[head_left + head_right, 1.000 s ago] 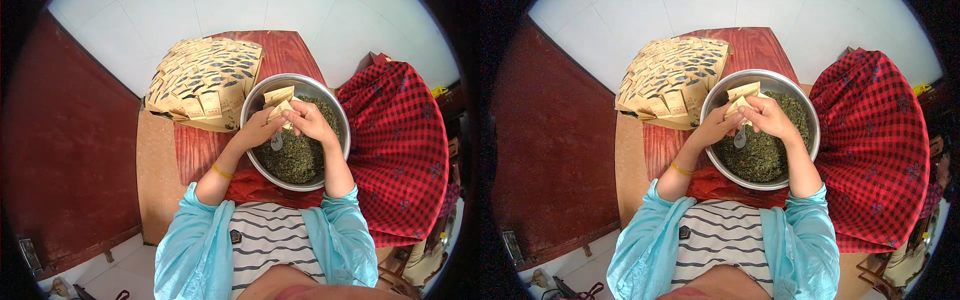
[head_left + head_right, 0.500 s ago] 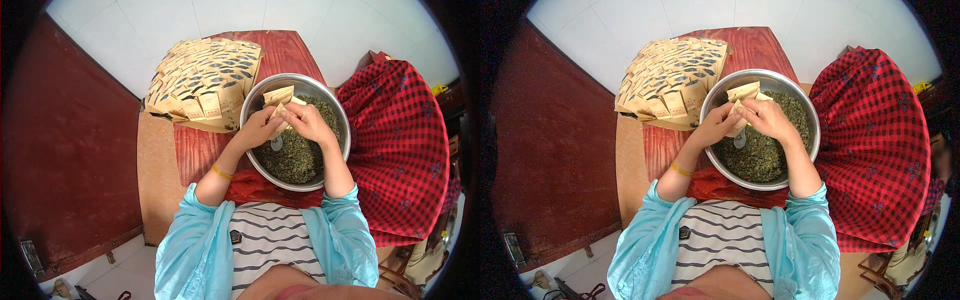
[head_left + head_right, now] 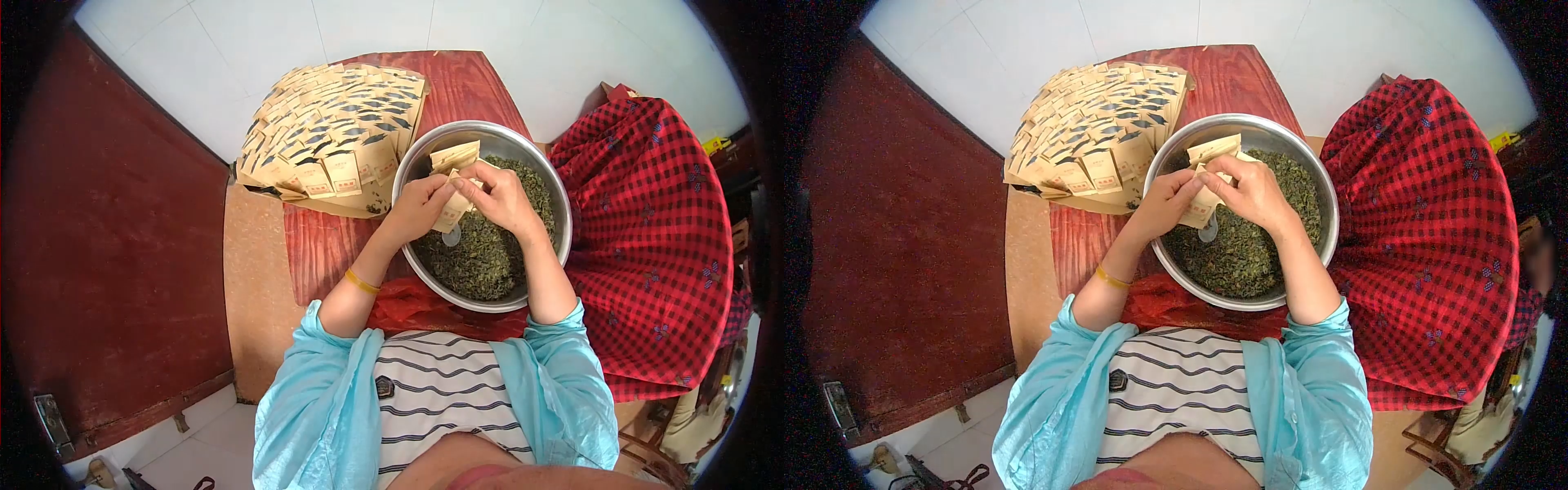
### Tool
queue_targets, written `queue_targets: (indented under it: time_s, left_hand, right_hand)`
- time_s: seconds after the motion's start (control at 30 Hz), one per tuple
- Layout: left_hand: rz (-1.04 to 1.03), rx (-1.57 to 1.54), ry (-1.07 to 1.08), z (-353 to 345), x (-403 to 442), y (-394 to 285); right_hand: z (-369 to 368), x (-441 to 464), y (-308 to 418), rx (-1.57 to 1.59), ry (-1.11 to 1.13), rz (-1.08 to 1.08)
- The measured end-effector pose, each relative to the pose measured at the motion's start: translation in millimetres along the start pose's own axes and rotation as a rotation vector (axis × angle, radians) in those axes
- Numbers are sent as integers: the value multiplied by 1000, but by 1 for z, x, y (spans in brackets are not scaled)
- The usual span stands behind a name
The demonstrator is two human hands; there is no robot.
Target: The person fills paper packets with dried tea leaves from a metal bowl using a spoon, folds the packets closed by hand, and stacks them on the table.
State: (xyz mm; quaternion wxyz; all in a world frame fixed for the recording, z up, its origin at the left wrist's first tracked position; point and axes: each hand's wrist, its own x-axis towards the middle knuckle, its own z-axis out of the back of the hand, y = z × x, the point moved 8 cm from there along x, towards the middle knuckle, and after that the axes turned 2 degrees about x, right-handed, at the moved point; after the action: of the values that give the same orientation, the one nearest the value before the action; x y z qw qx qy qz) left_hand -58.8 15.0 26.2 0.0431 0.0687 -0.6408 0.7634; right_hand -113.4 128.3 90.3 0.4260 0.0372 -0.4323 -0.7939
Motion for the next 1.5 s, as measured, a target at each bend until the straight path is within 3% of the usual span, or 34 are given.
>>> queue_targets:
  time_s: [0.1,0.2,0.43,0.57,0.63,0.73,1.5]
  left_hand:
    - [-81,-85,-90,2,2,2]
    - [14,-79,-85,6,0,5]
    - [-5,-151,-174,12,-1,1]
    - [13,-255,-265,19,-2,8]
    - [21,-284,-276,20,-2,13]
    - [-24,-248,-302,22,-2,11]
    - [21,-280,-214,20,-5,8]
  right_hand:
    - [2,-1,0,35,-15,-56]
    - [7,0,-1,66,-88,-32]
    - [15,-1,12,28,-207,42]
    - [6,3,-6,205,-185,-81]
    - [-15,3,-21,372,-31,-140]
    - [-26,-1,-32,314,60,-188]
    - [-14,-1,-7,98,-32,1]
